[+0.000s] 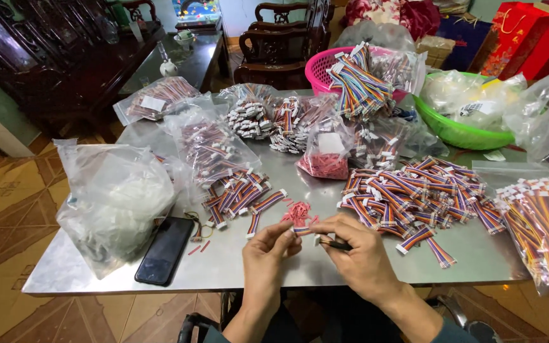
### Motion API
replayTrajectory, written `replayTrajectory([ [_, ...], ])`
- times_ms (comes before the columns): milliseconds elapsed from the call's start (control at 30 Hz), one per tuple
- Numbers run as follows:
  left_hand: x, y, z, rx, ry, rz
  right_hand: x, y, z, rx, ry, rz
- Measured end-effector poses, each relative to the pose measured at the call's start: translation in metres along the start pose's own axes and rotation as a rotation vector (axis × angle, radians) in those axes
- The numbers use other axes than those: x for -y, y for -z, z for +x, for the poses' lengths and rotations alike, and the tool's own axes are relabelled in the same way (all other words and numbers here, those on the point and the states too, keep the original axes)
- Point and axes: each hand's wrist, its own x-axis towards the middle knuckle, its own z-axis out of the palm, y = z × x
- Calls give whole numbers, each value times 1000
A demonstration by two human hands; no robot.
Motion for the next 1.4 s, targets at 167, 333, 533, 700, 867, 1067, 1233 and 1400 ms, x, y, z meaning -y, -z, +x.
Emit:
replayTrajectory([
  [167, 6, 0, -2, 36, 105, -10, -2, -4, -4, 5, 24, -144],
  [333, -2, -8, -9, 55, 154, -32, -9, -8, -8, 43, 56, -150],
  [533, -5, -10, -14, 133, 223, -152, -19, -13, -16, 47, -10, 60],
  [700, -5, -12, -12, 117, 140, -46, -1, -3, -6, 146, -293, 34],
  [867, -1, -10, -11, 57, 131, 17, -23, -4, -13, 184, -287, -243],
  [1067, 10, -10, -12, 68, 119, -34, -31, -16, -17, 238, -288, -414],
  [1233, 13, -9, -13, 84, 93, 28, -35, -21, -23, 247, -337, -417],
  [1400, 13, -14, -6, 55, 58, 23, -15, -3, -11, 106, -110, -323],
])
